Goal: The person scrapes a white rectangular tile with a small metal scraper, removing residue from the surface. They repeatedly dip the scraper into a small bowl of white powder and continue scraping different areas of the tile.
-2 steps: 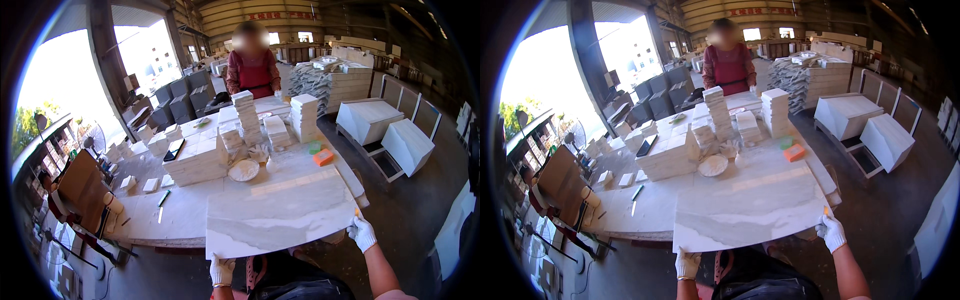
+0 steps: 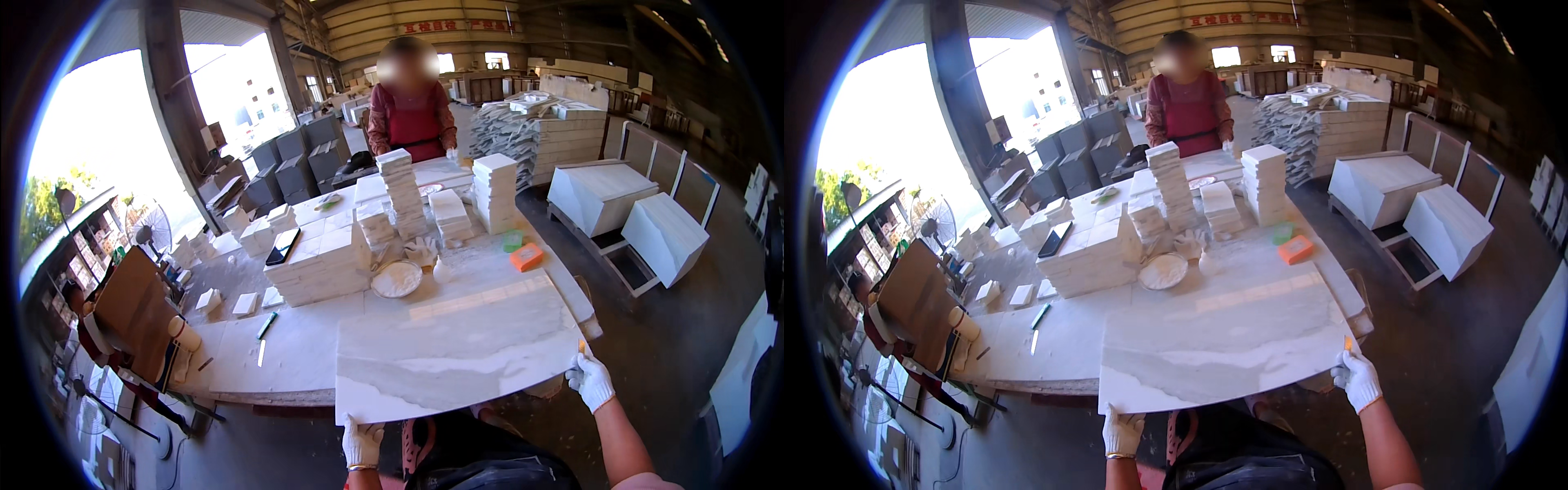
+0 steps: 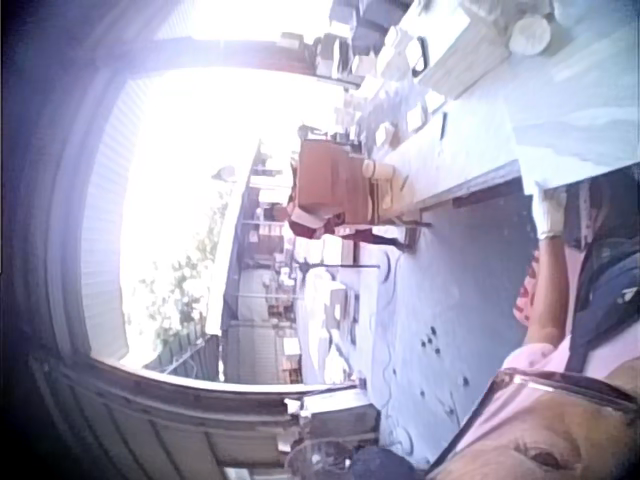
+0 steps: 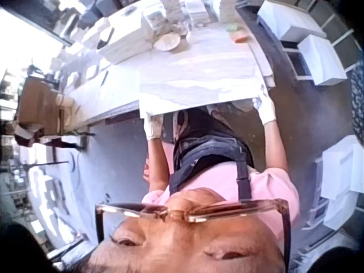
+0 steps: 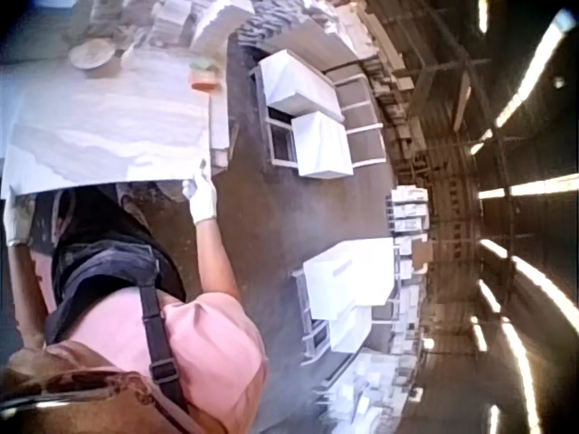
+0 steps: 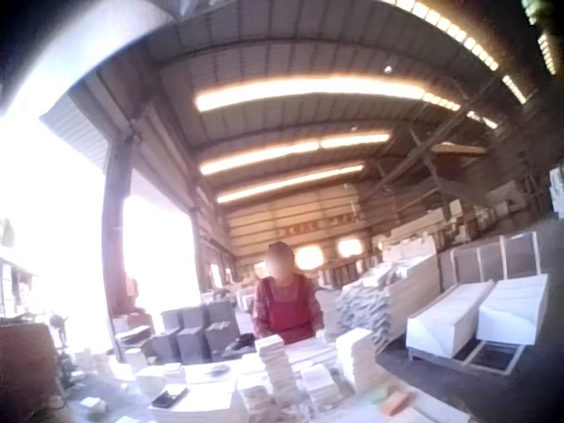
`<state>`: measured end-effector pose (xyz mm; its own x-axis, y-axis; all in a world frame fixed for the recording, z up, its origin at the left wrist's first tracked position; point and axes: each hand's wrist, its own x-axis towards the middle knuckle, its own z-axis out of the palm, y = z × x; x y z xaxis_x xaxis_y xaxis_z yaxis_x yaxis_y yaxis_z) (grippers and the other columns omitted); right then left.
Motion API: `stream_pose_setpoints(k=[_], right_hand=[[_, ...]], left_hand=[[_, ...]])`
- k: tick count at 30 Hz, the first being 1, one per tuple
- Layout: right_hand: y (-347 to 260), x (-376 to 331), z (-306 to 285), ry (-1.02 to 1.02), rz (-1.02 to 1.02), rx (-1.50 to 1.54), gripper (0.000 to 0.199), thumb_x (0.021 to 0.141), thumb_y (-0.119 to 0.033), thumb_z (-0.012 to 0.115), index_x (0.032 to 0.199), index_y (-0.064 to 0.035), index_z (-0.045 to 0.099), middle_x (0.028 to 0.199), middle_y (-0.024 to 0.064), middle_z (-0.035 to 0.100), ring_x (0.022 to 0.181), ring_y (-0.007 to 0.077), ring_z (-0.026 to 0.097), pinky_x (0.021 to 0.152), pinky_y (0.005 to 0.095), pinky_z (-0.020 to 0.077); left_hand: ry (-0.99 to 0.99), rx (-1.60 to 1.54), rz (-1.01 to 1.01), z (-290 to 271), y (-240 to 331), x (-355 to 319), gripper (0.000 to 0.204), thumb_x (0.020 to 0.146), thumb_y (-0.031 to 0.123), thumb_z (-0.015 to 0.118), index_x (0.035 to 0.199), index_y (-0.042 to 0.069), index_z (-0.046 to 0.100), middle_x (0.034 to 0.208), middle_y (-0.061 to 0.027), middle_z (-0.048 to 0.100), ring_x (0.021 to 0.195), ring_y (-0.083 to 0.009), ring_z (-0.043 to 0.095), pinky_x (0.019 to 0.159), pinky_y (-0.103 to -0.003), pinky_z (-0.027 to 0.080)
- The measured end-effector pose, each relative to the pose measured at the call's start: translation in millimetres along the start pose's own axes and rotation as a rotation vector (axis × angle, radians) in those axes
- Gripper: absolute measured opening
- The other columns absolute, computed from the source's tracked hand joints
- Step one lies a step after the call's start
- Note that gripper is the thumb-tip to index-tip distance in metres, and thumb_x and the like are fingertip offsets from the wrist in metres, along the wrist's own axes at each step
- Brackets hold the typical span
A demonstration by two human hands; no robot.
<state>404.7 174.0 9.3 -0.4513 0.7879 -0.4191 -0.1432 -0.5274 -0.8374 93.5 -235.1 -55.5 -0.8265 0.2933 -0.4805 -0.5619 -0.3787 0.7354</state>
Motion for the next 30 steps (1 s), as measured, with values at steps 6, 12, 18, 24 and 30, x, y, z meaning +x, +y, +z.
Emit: stream_pose_setpoints(k=[6, 12, 18, 24, 30], right_hand=[[3, 5, -3, -0.04, -0.02, 0.014, 0.016, 0.101, -0.024, 0.057, 0.094, -0.0118, 0.063, 0.079, 0.0005, 0.064, 0.063, 0.0156, 0.064, 0.05, 0.0282, 0.0482], [5, 10, -3, -0.012, -0.029, -0.007, 0.018, 0.101, -0.026, 0.055, 0.092, -0.0114, 0.06, 0.078, 0.0021, 0.061, 0.062, 0.0175, 0.063, 0.047, 0.0294, 0.0472], [4, 7, -2, -0.023, -0.039, 0.001, 0.019, 0.102, -0.026, 0.055, 0.091, -0.0109, 0.06, 0.077, 0.0025, 0.061, 0.061, 0.0168, 0.062, 0.047, 0.0283, 0.0473], [6, 7, -3, -0.033, -0.036, -0.014, 0.018, 0.102, -0.025, 0.055, 0.093, -0.0106, 0.06, 0.078, 0.0022, 0.061, 0.061, 0.0162, 0.062, 0.047, 0.028, 0.0479], [6, 6, -6, -0.051, -0.054, -0.01, 0.015, 0.101, -0.024, 0.057, 0.098, -0.0104, 0.062, 0.081, 0.0007, 0.062, 0.063, 0.0153, 0.063, 0.048, 0.0274, 0.0475]], left_hand=[[-0.034, -0.002, 0.007, -2, -2, 1, 0.066, 0.094, 0.069, 0.047, 0.129, 0.014, 0.059, 0.121, -0.0064, 0.067, 0.104, -0.0288, 0.064, 0.076, -0.034, 0.045], [0.0, 0.02, 0.003, -4, -4, 5, 0.067, 0.095, 0.07, 0.046, 0.127, 0.014, 0.061, 0.119, -0.0072, 0.069, 0.102, -0.0292, 0.065, 0.076, -0.035, 0.046], [0.01, 0.036, 0.007, 1, -2, 0, 0.068, 0.095, 0.071, 0.044, 0.127, 0.013, 0.061, 0.119, -0.0091, 0.069, 0.102, -0.0297, 0.065, 0.079, -0.037, 0.045], [0.028, 0.058, 0.003, -3, -3, 1, 0.07, 0.094, 0.071, 0.044, 0.128, 0.013, 0.061, 0.119, -0.0106, 0.069, 0.103, -0.0302, 0.065, 0.081, -0.04, 0.044], [0.001, 0.065, 0.017, 2, -2, -5, 0.071, 0.094, 0.072, 0.046, 0.13, 0.012, 0.059, 0.119, -0.0116, 0.068, 0.104, -0.03, 0.064, 0.082, -0.039, 0.044]])
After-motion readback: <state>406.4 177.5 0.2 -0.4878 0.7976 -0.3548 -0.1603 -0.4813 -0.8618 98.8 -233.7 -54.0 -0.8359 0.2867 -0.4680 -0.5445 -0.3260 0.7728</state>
